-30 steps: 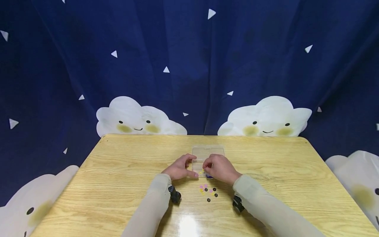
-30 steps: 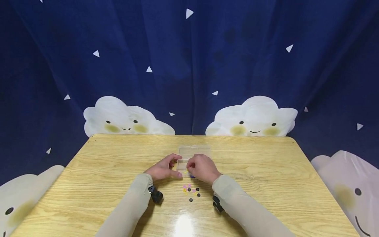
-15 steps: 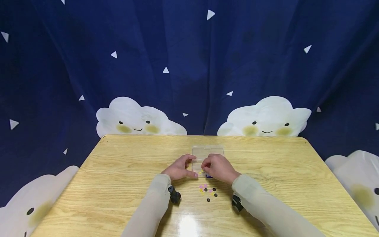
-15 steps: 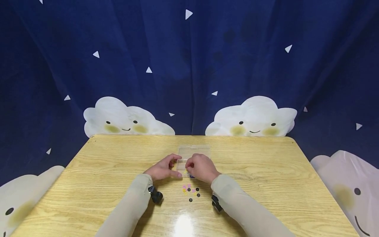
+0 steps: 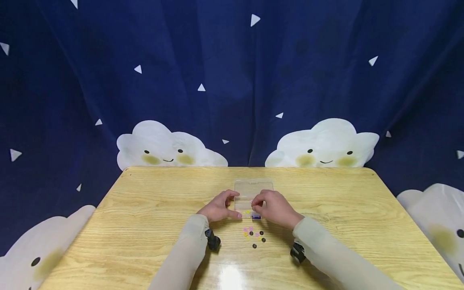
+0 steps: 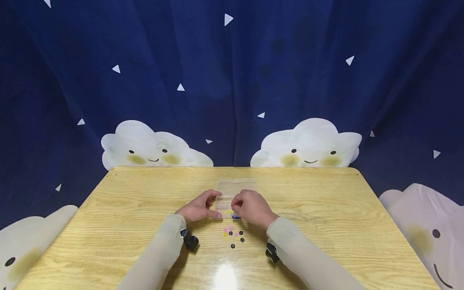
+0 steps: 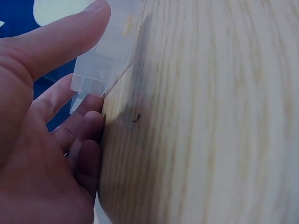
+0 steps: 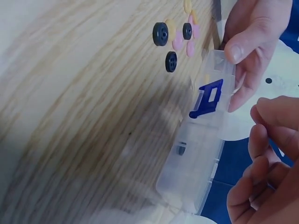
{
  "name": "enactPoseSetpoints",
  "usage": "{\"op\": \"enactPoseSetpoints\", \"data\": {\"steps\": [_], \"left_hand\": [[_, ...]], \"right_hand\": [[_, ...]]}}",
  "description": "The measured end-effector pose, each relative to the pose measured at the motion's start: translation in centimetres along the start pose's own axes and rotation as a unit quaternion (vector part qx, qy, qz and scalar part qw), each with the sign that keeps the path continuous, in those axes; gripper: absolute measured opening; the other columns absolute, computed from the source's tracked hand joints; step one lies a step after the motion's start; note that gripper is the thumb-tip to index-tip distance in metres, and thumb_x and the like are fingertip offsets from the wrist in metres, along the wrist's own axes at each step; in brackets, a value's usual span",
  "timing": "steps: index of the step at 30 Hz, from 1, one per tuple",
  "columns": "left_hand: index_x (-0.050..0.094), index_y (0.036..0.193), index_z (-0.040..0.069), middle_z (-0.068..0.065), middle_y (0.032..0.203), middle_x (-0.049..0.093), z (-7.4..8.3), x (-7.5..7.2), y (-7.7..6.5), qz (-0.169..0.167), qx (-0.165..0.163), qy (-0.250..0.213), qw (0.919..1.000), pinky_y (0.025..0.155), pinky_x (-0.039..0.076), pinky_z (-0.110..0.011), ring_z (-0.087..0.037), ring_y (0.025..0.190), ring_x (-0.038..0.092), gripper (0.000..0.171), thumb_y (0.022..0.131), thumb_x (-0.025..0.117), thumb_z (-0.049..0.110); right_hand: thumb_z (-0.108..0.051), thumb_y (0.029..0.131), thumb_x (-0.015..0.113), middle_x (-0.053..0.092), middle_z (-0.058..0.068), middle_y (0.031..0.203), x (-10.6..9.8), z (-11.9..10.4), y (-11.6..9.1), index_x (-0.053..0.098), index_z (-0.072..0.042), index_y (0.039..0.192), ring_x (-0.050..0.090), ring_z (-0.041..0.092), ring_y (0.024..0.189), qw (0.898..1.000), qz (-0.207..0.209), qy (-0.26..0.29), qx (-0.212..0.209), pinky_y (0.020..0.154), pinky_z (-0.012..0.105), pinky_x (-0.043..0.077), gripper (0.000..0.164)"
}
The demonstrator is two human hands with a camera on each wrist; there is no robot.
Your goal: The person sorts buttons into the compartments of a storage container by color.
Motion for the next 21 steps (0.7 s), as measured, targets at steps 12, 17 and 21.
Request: {"op": "enactPoseSetpoints", "data": {"steps": [12, 17, 21], "left_hand": [[0.049, 0.141, 0.012, -0.010, 0.133, 0.051, 0.2, 0.1, -0.3, 0.001, -0.004, 0.000, 1.0000, 0.098, 0.038, -0.038, -0.023, 0.112, 0.046, 0.074, 0.077, 0.086, 0.020], [0.050, 0.141, 0.013, -0.011, 0.133, 0.051, 0.3, -0.1, -0.2, 0.005, -0.007, -0.007, 0.9999, 0.099, 0.037, -0.039, -0.023, 0.112, 0.045, 0.073, 0.077, 0.086, 0.019], [0.050, 0.141, 0.014, -0.010, 0.134, 0.051, 0.2, 0.1, -0.1, 0.003, -0.010, -0.011, 0.9999, 0.096, 0.038, -0.038, -0.022, 0.110, 0.045, 0.074, 0.077, 0.086, 0.018]], "right_hand": [[-0.014, 0.089, 0.073, 0.063, -0.012, 0.081, -1.0, -0.9, -2.7, 0.078, -0.017, 0.088, 0.056, 0.007, 0.074, 1.000, -0.006, -0.022, -0.022, 0.070, 0.023, 0.046, 0.006], [-0.015, 0.088, 0.073, 0.066, -0.012, 0.085, -0.7, -1.1, -3.8, 0.078, -0.018, 0.090, 0.059, 0.006, 0.079, 0.998, -0.026, -0.043, -0.032, 0.075, 0.027, 0.050, 0.006], [-0.015, 0.088, 0.073, 0.067, -0.012, 0.085, -0.6, -1.0, -4.5, 0.079, -0.018, 0.092, 0.059, 0.005, 0.080, 0.997, -0.039, -0.046, -0.038, 0.075, 0.028, 0.050, 0.008]]}}
Point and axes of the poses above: each hand's wrist, its own y-axis towards the middle knuckle, its own x-axis out of the palm, z = x × y, the point moved 8 cm from there along y, towards the middle knuckle
